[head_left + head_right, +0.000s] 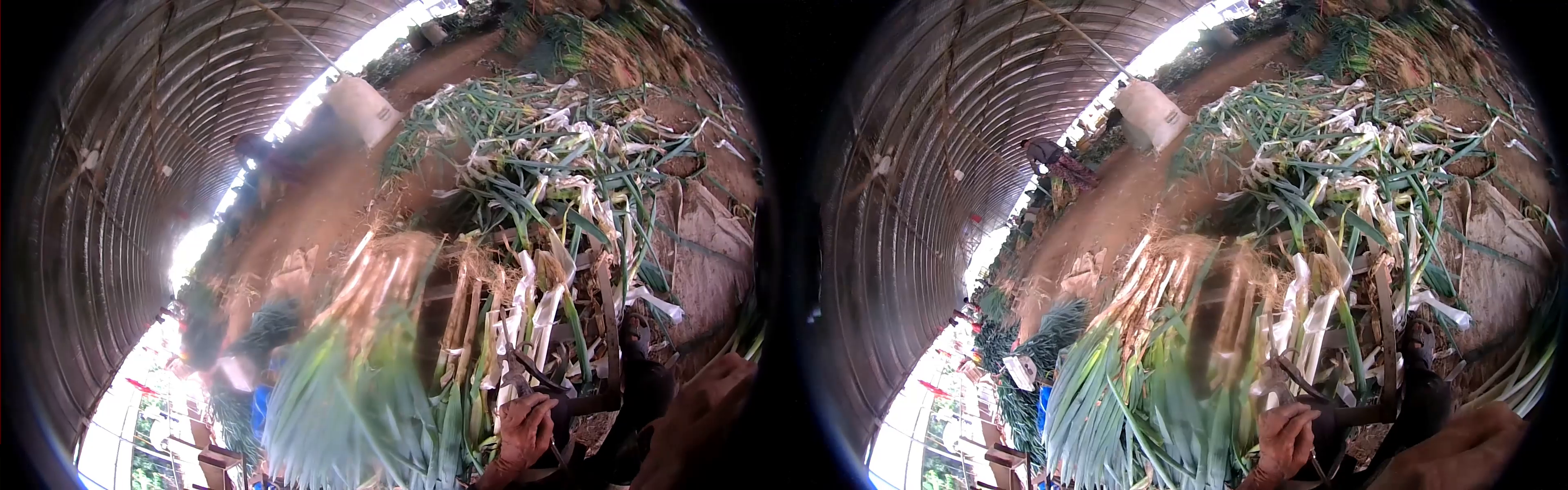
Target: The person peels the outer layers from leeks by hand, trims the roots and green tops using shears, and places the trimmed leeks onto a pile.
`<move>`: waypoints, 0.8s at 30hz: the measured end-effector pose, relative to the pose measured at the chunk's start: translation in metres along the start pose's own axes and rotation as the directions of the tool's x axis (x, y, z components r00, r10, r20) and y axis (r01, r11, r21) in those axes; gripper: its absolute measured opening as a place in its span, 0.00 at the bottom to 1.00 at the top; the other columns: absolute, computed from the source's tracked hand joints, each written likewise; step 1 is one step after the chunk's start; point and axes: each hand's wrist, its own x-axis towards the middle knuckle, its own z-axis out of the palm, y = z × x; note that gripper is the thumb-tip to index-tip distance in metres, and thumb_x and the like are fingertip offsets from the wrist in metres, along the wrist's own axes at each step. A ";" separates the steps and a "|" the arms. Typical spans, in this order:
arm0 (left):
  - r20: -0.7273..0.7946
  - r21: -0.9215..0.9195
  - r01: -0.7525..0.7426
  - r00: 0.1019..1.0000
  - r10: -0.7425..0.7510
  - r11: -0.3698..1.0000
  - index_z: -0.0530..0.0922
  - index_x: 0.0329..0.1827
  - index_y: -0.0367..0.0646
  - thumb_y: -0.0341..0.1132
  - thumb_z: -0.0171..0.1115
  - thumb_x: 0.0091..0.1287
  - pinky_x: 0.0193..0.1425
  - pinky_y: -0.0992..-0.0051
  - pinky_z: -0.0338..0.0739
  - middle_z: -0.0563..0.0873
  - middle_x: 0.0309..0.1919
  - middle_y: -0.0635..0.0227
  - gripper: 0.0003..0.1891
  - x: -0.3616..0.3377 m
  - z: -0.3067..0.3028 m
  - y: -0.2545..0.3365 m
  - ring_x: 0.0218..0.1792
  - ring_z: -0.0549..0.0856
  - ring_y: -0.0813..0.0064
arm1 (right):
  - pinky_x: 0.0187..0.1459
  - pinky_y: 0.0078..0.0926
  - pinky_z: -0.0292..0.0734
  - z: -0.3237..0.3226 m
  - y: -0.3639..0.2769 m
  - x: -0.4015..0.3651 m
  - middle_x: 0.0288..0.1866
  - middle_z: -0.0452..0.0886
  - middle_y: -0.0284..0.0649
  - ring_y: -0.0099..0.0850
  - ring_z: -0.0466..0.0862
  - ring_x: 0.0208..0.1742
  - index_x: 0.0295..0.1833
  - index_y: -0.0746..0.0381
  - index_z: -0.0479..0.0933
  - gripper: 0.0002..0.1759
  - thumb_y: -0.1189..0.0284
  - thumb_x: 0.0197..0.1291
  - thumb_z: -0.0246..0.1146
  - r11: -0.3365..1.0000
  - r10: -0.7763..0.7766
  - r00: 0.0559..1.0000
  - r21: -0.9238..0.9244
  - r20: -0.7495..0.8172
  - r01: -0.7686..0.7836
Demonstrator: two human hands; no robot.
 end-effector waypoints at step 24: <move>-0.084 0.004 -0.070 0.994 0.070 0.998 0.87 0.46 0.41 0.24 0.66 0.61 0.49 0.67 0.72 0.85 0.45 0.65 0.11 0.000 0.006 -0.006 0.40 0.83 0.65 | 0.20 0.21 0.69 0.098 0.023 0.018 0.28 0.72 0.35 0.24 0.75 0.24 0.41 0.70 0.79 0.15 0.74 0.48 0.69 0.341 -0.918 0.393 0.417 -0.045 0.843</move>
